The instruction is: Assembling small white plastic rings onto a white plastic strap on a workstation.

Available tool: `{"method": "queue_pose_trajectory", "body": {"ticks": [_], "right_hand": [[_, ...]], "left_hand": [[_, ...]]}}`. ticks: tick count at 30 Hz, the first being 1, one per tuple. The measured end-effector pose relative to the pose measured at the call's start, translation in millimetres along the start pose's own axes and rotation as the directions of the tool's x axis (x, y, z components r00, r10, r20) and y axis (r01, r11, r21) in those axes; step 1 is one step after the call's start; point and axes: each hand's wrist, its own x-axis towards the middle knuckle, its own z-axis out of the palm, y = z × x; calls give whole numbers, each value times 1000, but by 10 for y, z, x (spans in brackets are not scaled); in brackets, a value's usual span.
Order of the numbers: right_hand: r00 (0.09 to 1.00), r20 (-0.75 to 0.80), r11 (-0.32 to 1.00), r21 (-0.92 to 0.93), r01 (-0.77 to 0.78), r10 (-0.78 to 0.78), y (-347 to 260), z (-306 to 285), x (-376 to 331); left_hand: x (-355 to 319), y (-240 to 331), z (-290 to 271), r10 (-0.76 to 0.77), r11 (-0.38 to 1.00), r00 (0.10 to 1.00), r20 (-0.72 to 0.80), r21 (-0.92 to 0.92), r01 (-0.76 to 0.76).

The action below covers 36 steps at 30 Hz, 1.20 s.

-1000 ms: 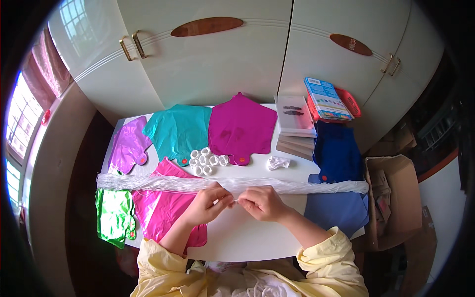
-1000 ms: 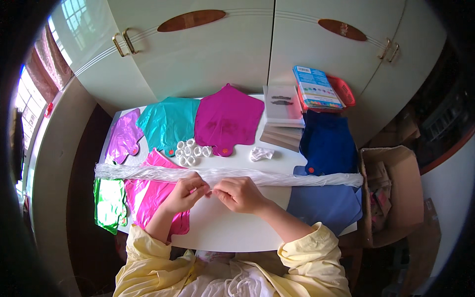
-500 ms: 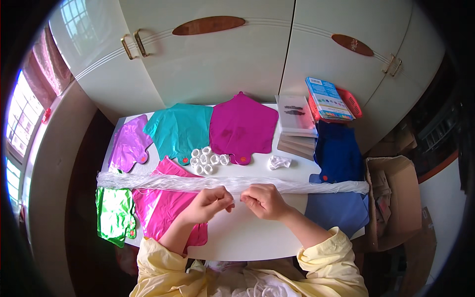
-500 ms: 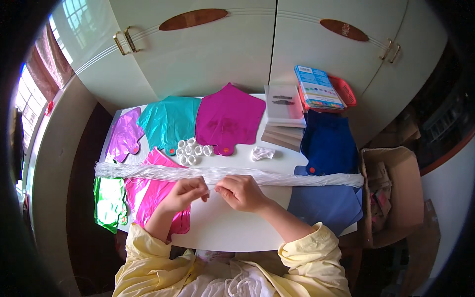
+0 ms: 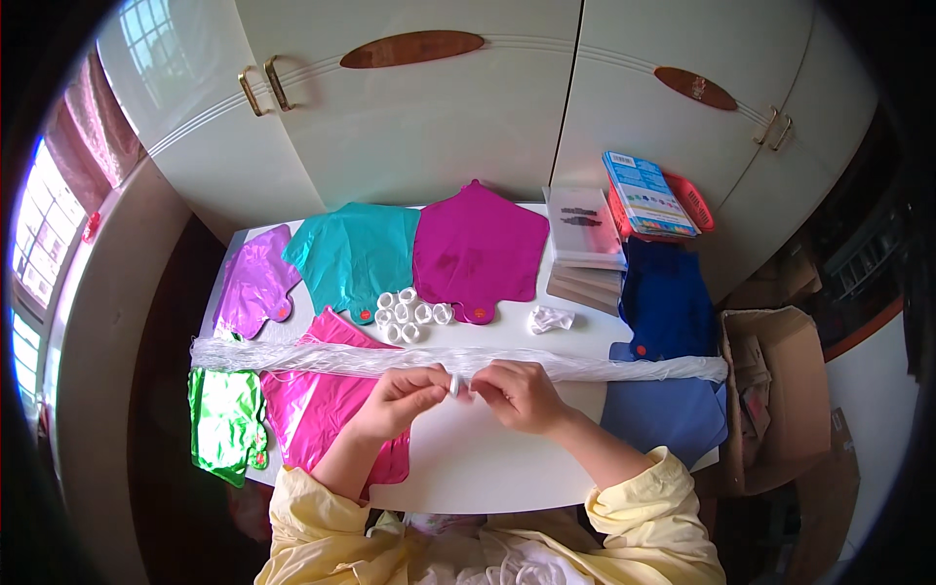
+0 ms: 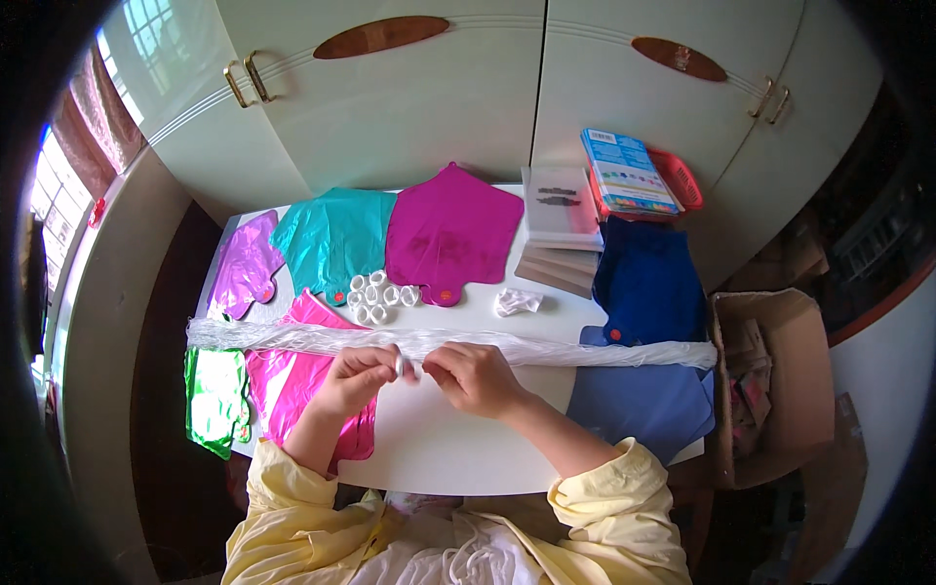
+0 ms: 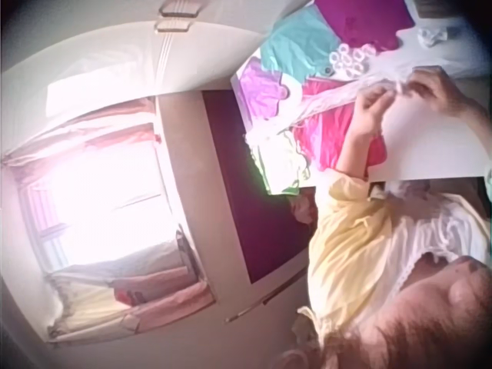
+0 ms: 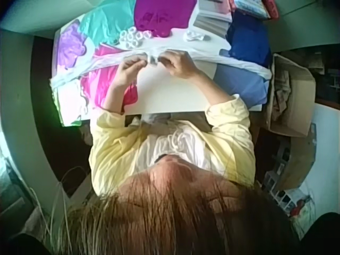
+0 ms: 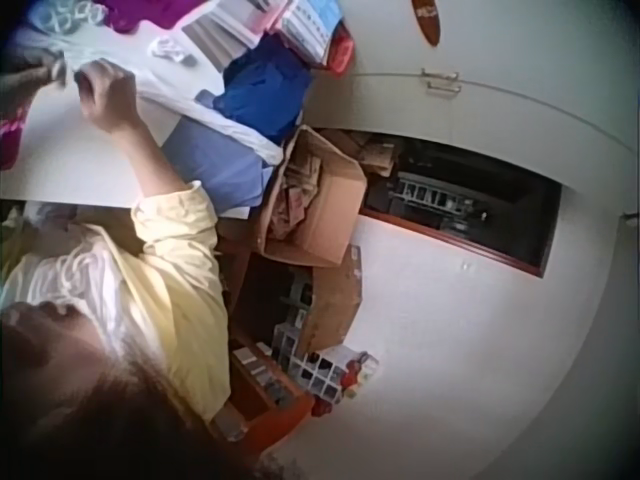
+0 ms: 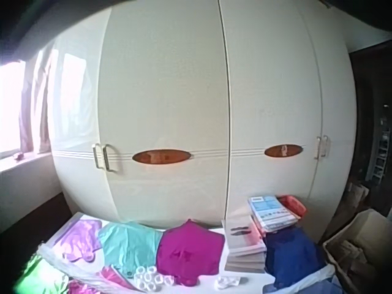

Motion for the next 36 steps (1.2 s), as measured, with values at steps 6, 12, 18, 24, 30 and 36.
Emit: {"method": "queue_pose_trajectory", "body": {"ticks": [6,12,18,24,30,36], "right_hand": [[990,81,992,53,116,-120,-31,-45,1],[1000,14,1000,-10,24,-24,14,-5,-10],[991,94,994,-40,104,-100,-27,-34,-13],[1000,-23,995,-98,-4,2,68,5,-15],[990,112,981,-165,98,-80,-40,22,-8],[993,-51,983,-156,100,-109,-26,-60,16]], "left_hand": [[78,124,162,63,558,996,-65,830,18],[-6,8,18,-13,997,1000,-28,-80,11],[79,27,108,154,629,980,-129,777,4],[56,-4,59,17,881,999,35,472,-31],[74,44,179,39,986,974,-224,166,-1],[59,-7,78,-13,831,999,-34,555,29]]}}
